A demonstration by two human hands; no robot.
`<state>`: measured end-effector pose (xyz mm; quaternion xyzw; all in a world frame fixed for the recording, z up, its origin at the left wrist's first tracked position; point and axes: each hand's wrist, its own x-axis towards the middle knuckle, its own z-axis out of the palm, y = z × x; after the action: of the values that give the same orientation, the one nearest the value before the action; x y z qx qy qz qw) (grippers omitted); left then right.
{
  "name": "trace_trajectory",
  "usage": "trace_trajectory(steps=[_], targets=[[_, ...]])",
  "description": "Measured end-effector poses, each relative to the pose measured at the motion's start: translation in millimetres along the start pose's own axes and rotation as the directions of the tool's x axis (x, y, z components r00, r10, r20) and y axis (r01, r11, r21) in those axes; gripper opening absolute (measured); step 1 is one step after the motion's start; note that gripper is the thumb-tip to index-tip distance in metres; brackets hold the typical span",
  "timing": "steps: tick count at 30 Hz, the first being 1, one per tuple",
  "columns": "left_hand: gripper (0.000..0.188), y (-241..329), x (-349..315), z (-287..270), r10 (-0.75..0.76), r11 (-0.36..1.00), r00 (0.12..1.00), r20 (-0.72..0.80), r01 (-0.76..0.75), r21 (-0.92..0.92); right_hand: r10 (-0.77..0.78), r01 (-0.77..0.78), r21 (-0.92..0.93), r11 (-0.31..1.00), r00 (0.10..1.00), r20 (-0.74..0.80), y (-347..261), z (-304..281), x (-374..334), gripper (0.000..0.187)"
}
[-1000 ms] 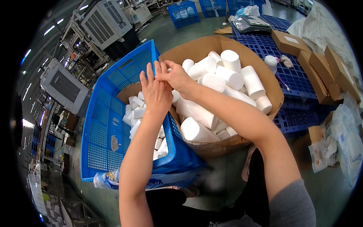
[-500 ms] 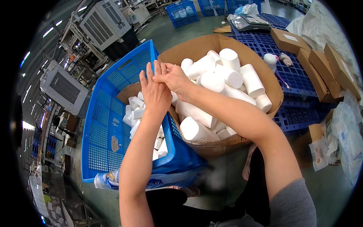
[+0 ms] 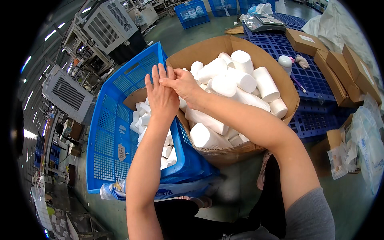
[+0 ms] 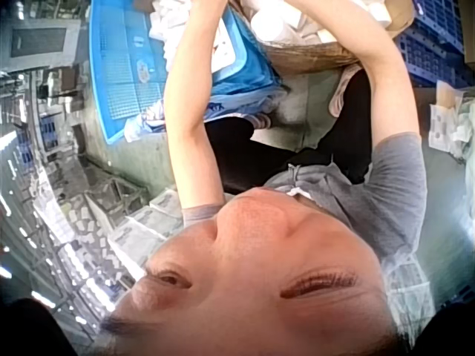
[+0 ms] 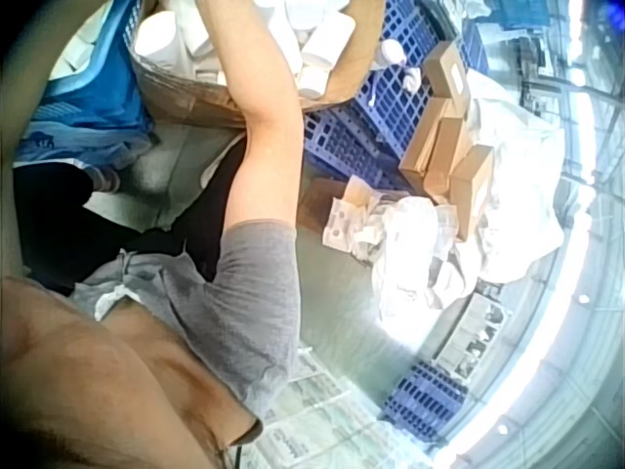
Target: The person sits on the floor in a warehouse and transfers white tissue paper rolls from a blue plastic crate into a cardboard box. They handle the rolls individually and in small groups, occasionally picking up a plastic-wrapped bundle of rolls to place into the box.
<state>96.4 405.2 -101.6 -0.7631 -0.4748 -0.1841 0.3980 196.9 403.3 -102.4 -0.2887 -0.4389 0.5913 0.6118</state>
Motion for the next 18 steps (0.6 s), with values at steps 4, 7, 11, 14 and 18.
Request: trace_trajectory(steps=[4, 7, 11, 14, 18], targets=[[0.061, 2.3, 0.2, 2.1, 0.03, 0.998, 0.999, 0.012, -0.03, 0.054, -0.03, 0.029, -0.022, 0.999, 0.998, -0.046, 0.3, 0.2, -0.5, 0.032], [0.062, 4.8, 0.6, 2.0, 0.033, 0.998, 0.998, 0.048, -0.035, 0.048, -0.064, 0.061, -0.053, 0.997, 0.997, -0.054, -0.1, -1.3, 0.2, 0.026], [0.062, 4.0, -0.8, 1.5, 0.029, 0.999, 0.996, 0.08, -0.032, 0.031, -0.1, 0.095, -0.098, 0.991, 0.994, -0.048, -0.7, 0.6, 0.5, 0.018], [0.063, 4.7, -0.5, 0.9, 0.035, 0.999, 0.995, 0.088, -0.038, 0.033, -0.108, 0.098, -0.161, 0.982, 0.993, -0.055, 2.0, -1.3, 3.8, 0.017], [0.063, 5.0, -0.9, 2.2, 0.028, 0.999, 0.996, 0.081, -0.03, 0.025, -0.135, 0.127, -0.161, 0.979, 0.99, -0.041, 4.2, -2.8, 5.0, 0.018]])
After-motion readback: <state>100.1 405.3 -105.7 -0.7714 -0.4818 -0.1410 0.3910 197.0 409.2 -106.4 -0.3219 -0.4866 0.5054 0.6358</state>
